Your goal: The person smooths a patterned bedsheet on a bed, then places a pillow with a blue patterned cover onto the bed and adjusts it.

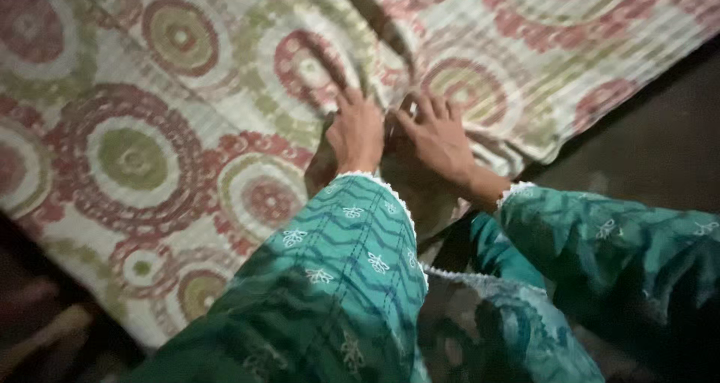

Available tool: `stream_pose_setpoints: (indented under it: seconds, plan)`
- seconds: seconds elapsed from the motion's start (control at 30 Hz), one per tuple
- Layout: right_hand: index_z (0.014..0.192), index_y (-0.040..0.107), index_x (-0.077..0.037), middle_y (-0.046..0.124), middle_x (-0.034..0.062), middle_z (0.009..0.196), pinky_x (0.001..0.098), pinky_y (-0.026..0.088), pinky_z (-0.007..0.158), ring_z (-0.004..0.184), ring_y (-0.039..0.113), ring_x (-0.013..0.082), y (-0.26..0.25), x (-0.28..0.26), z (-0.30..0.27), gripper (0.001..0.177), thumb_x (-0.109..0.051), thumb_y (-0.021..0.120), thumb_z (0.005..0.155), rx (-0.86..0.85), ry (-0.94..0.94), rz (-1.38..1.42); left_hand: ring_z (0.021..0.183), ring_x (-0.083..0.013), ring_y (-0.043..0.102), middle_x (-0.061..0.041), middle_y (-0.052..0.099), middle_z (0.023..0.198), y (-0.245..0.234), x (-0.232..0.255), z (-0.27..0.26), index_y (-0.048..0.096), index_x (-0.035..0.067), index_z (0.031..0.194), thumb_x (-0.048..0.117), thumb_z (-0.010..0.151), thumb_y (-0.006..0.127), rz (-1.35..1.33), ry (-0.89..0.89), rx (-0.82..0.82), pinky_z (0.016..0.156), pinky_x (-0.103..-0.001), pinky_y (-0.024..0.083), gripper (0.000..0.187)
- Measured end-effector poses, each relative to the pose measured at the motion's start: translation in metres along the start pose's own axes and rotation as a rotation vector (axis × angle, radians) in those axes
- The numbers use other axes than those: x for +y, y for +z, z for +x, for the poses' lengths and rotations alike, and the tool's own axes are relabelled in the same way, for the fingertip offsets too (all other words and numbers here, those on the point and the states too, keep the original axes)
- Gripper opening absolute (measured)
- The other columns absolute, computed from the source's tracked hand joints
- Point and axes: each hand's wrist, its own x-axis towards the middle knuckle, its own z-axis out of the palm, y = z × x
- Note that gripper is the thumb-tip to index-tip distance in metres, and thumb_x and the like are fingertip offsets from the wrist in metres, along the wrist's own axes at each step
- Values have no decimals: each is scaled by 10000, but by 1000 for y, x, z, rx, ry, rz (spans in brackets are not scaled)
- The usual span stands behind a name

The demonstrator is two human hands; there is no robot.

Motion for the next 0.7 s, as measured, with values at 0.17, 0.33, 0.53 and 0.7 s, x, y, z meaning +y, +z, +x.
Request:
stream_pose_setpoints:
  seconds: [0.17,0.33,0.53,0.7]
  plan:
    - [1296,606,-117,544,138,1319,513,396,992,1239,505,346,31,21,0,403,-376,683,997,-200,8,37,1100,-430,676,-215,621,1246,-11,-12,21,506,67,1271,235,1049,513,23,-4,-7,899,-578,537,278]
    - [1449,601,-137,525,172,1479,477,394,1078,1302,475,329,27,68,39,542,-295,694,939,-73,88,-170,1165,-445,569,-183,477,1339,-45,-15,60,519,182,1343,295,963,630,-32,59,145,887,-545,520,411]
    - [1429,592,-280,469,212,1463,567,308,1087,1301,394,454,48,20,98,645,-395,752,815,-87,71,-127,1222,-440,481,-205,361,1456,-51,-62,104,508,230,1377,391,849,701,43,-210,332,818,-592,512,585]
    - [1412,563,-358,472,85,1507,610,291,1098,1373,379,378,77,-51,119,693,-322,743,744,-186,-103,-198,1214,-377,477,-173,379,1437,-79,-107,88,475,191,1414,368,925,680,50,-416,220,840,-507,544,559]
